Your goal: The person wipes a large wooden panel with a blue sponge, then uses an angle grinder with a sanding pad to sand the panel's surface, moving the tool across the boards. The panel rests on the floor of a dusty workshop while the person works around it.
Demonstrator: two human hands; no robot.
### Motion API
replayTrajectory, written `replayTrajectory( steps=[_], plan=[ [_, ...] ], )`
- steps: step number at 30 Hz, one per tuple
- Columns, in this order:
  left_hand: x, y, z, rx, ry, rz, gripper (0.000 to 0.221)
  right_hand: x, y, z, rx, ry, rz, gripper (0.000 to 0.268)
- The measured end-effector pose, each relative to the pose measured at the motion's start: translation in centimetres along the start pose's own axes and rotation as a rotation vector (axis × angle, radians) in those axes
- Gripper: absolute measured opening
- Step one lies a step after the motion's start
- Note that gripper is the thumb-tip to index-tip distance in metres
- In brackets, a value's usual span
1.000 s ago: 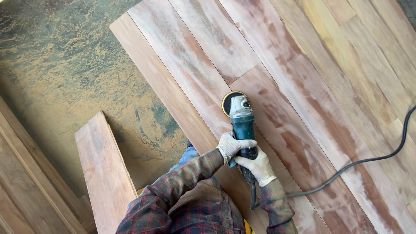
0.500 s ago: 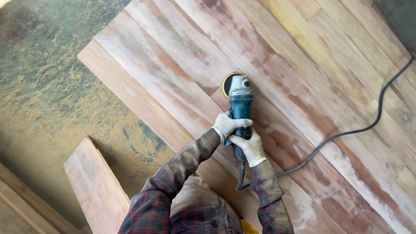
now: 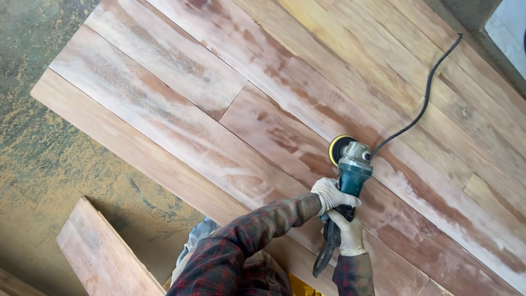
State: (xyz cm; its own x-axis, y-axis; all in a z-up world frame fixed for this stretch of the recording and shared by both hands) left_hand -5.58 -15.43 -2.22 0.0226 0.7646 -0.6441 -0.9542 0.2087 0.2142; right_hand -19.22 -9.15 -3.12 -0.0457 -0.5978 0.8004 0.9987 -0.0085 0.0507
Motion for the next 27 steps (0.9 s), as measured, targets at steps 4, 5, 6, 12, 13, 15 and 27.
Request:
replayTrajectory(
  steps=[4,5,6,12,13,15,27],
  plan=[
    [1.5,4.0,-2.1,0.071,0.067,-0.054,0.058,-1.1,-3.8,1.2,-0.149,0.113,0.004,0.032],
    [1.5,4.5,-2.2,0.096,0.084,-0.043,0.058,-1.0,-4.1,1.4,-0.165,0.1,0.005,0.032],
    [1.4,4.2,-2.3,0.091,0.085,-0.047,0.058,-0.9,-4.0,1.0,-0.16,0.098,0.0,0.032],
    [0.4,-1.3,-1.2,0.009,0.042,0.045,0.054,0.4,0.9,-1.9,-0.018,0.047,0.031,0.036],
    [0.0,-2.8,-1.2,-0.035,0.089,0.056,0.053,0.5,1.9,-2.7,0.006,0.063,0.041,0.036],
    [-1.3,-6.0,-0.1,-0.092,0.141,0.075,0.053,1.3,4.7,-4.1,0.043,0.077,0.058,0.037],
    [-2.5,-22.7,-0.2,-0.312,0.22,0.3,0.049,6.9,22.4,-10.8,0.316,-0.016,0.194,0.054]
  ],
)
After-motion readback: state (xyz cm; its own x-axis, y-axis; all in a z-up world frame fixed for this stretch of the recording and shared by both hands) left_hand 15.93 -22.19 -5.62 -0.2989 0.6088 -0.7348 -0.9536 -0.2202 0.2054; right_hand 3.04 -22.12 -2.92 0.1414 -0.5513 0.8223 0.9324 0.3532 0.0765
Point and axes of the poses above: each hand's wrist, its own z-axis away from the middle knuckle, its own y-axis out of the palm, x = y × z, the point moved 6 cm from there along -z, towards the middle knuckle, and after that the axes turned 4 degrees about -z, right-handed, at the moved point
